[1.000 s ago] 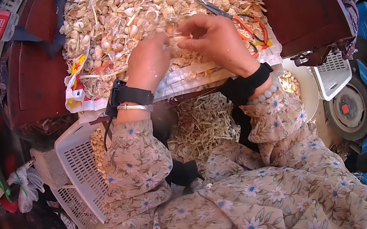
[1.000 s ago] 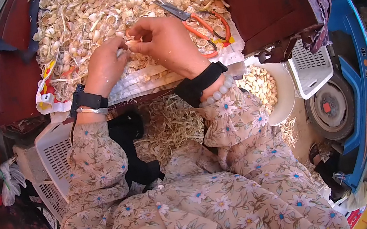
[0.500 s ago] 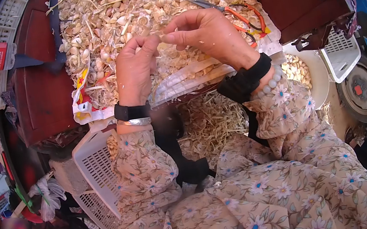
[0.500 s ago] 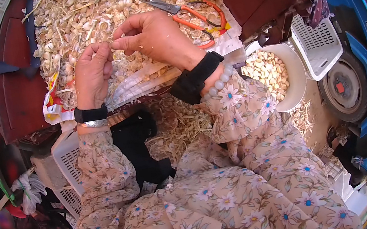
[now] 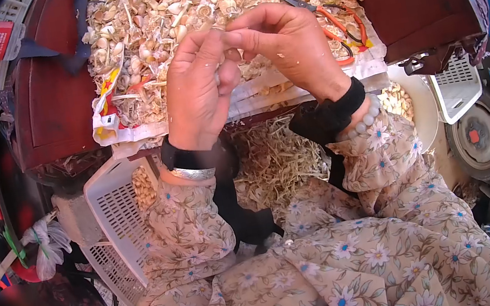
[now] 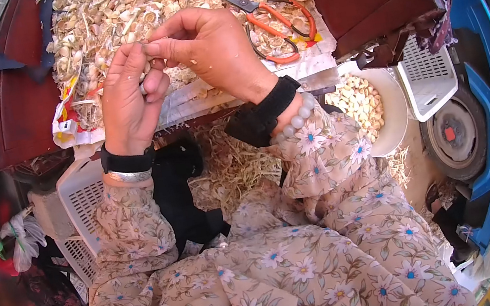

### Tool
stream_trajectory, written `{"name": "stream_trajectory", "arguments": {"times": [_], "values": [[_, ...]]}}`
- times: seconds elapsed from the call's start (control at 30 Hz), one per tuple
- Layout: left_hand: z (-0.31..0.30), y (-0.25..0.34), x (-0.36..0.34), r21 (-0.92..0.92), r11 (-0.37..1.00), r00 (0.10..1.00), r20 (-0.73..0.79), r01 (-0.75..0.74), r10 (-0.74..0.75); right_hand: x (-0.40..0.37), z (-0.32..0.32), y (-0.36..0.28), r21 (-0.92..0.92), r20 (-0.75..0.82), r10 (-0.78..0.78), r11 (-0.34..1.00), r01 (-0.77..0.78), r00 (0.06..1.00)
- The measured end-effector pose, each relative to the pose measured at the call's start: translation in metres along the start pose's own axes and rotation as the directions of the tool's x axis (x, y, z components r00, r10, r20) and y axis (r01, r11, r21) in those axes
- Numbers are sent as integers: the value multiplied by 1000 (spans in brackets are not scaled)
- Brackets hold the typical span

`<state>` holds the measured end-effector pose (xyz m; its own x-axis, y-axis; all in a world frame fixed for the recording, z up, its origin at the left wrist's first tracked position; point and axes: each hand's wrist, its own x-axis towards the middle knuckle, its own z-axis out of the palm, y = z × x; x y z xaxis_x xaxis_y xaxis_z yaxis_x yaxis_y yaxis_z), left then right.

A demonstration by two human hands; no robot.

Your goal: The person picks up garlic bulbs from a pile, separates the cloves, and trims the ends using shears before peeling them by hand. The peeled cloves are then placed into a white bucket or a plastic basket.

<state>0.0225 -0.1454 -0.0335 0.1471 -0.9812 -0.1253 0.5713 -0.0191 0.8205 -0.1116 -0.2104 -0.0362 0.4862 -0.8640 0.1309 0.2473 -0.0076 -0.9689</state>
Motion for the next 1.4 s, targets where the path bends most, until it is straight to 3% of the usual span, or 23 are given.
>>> {"name": "stream_trajectory", "arguments": {"times": [0.1,0.2,0.23,0.3,0.4,0.43,0.47,0.57,0.67,0.7,0.8,0.83,0.97,1.13,1.23,1.4], "values": [[5,19,-18,-87,994,991,-122,-66,55,-2,7,-2,114,-67,-33,993,40,997],[-18,51,-58,-288,957,994,-94,34,-63,-2,0,0,-73,36,-55,996,58,998],[-23,60,-73,-327,944,989,-124,32,-77,-3,2,3,-194,106,-168,963,187,980],[-30,79,-105,-258,966,980,-185,18,-68,-7,8,7,-389,272,-363,805,447,891],[-55,102,-155,-15,1000,951,-309,-25,19,-25,15,-29,-68,305,-269,951,302,914],[-71,106,-173,178,984,922,-384,20,50,-39,22,-55,14,263,-308,949,316,914],[-88,106,-193,351,931,887,-454,96,80,-50,28,-80,92,215,-331,944,318,919],[-132,96,-242,535,668,689,-723,517,45,-78,26,-127,266,186,-453,877,400,872],[-131,88,-266,587,697,765,-638,411,86,-97,13,-148,362,200,-501,836,412,842],[-129,94,-266,584,689,735,-670,429,111,-102,10,-154,379,209,-514,827,416,832],[-86,103,-260,666,724,831,-496,179,251,-117,1,-168,409,194,-559,793,451,807],[-78,107,-259,657,741,867,-440,134,233,-120,-2,-173,406,184,-572,785,468,800],[-74,104,-259,672,726,866,-441,145,235,-136,-19,-191,381,121,-634,740,554,764],[-64,81,-250,585,785,890,-444,205,99,-153,-40,-224,346,99,-732,660,667,674],[-63,57,-226,653,742,933,-343,152,111,-168,-55,-246,314,87,-804,583,750,588],[-41,49,-161,763,643,972,-191,61,135,-201,-56,-269,214,135,-826,563,798,547]]}}
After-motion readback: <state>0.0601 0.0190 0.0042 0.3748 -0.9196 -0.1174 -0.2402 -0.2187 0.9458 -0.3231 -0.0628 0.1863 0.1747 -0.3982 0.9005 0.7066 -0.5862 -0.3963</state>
